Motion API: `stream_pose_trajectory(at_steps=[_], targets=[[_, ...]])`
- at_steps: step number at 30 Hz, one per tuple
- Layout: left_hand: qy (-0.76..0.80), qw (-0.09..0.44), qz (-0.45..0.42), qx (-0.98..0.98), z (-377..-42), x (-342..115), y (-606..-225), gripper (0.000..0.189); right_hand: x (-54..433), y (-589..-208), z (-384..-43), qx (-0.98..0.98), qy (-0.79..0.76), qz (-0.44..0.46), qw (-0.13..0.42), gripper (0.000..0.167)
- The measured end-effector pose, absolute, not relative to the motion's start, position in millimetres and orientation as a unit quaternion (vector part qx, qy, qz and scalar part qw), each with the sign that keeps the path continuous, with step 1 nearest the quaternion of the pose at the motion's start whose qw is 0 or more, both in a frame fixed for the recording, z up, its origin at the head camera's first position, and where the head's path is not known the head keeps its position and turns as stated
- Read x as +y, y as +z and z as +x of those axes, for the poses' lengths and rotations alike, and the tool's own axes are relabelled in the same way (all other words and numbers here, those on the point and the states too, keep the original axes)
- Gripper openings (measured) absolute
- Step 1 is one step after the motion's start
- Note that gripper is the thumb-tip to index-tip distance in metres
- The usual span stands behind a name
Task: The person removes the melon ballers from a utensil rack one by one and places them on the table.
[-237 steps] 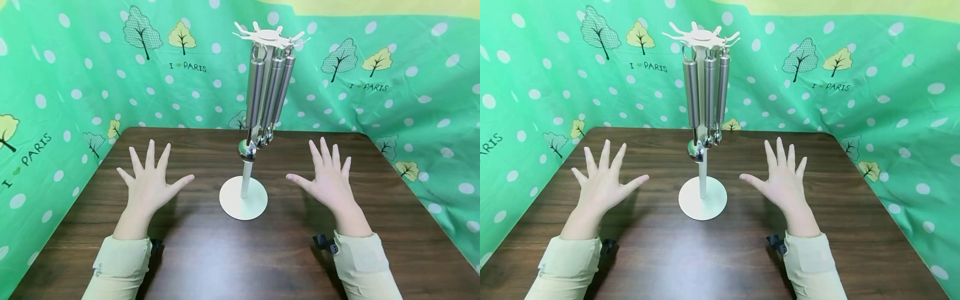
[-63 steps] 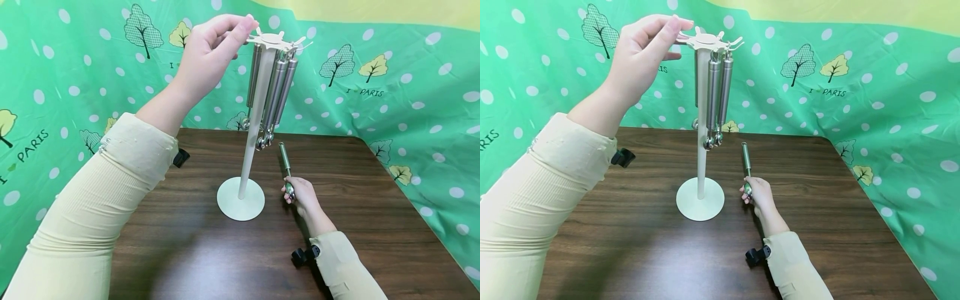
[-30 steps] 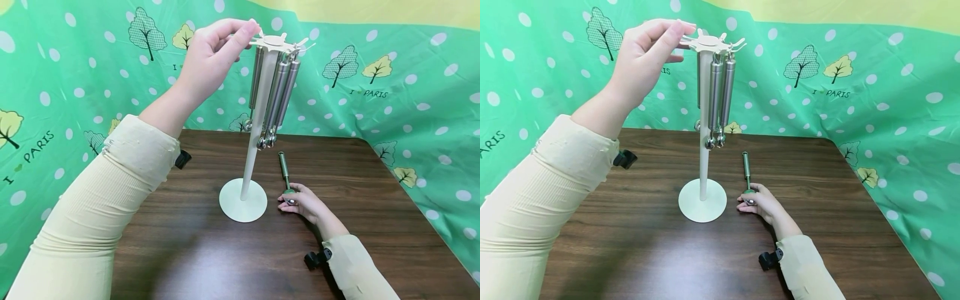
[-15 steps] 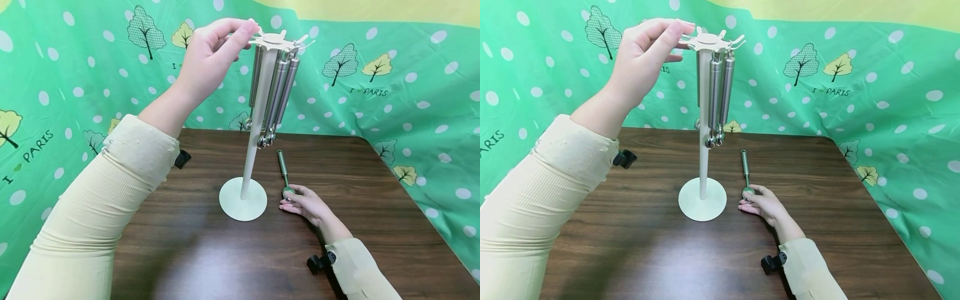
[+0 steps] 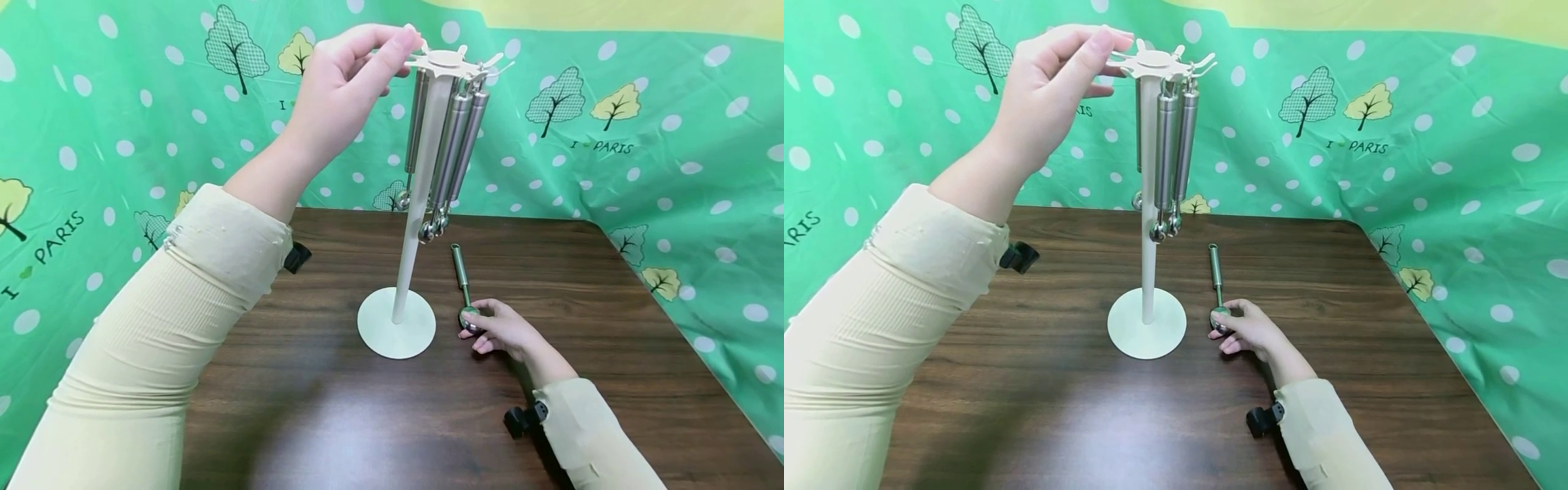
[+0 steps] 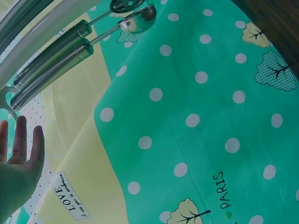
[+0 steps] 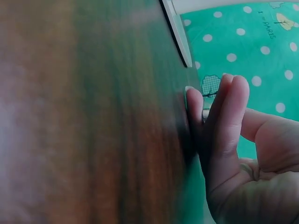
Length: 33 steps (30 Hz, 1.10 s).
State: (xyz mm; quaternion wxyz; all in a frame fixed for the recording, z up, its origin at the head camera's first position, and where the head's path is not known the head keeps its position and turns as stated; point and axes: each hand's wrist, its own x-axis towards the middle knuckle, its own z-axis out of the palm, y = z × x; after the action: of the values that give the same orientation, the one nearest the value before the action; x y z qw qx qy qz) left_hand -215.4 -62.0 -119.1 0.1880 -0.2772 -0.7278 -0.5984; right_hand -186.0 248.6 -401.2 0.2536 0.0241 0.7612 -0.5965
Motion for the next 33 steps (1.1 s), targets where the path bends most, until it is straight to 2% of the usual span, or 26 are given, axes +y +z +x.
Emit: stream_pose_trajectory(at_steps=[14, 18, 26, 33], targets=[[-0.6, 0.18, -0.285, -0.726, -215.4, -63.0, -119.1, 0.026, 247.9, -394.7, -188.9, 0.782, -0.557, 0.025, 0.278, 0.059], [-0.604, 0.177, -0.287, -0.721, -215.0, -63.3, -119.0, 0.025, 242.4, -397.5, -188.2, 0.803, -0.542, 0.053, 0.243, 0.056], [-0.597, 0.184, -0.287, -0.726, -215.4, -62.8, -119.3, 0.027, 233.1, -400.5, -188.5, 0.88, -0.452, 0.094, 0.112, 0.041], [-0.602, 0.182, -0.289, -0.722, -216.3, -62.1, -119.5, 0.026, 227.3, -401.8, -192.3, 0.92, -0.374, 0.078, 0.091, 0.031]])
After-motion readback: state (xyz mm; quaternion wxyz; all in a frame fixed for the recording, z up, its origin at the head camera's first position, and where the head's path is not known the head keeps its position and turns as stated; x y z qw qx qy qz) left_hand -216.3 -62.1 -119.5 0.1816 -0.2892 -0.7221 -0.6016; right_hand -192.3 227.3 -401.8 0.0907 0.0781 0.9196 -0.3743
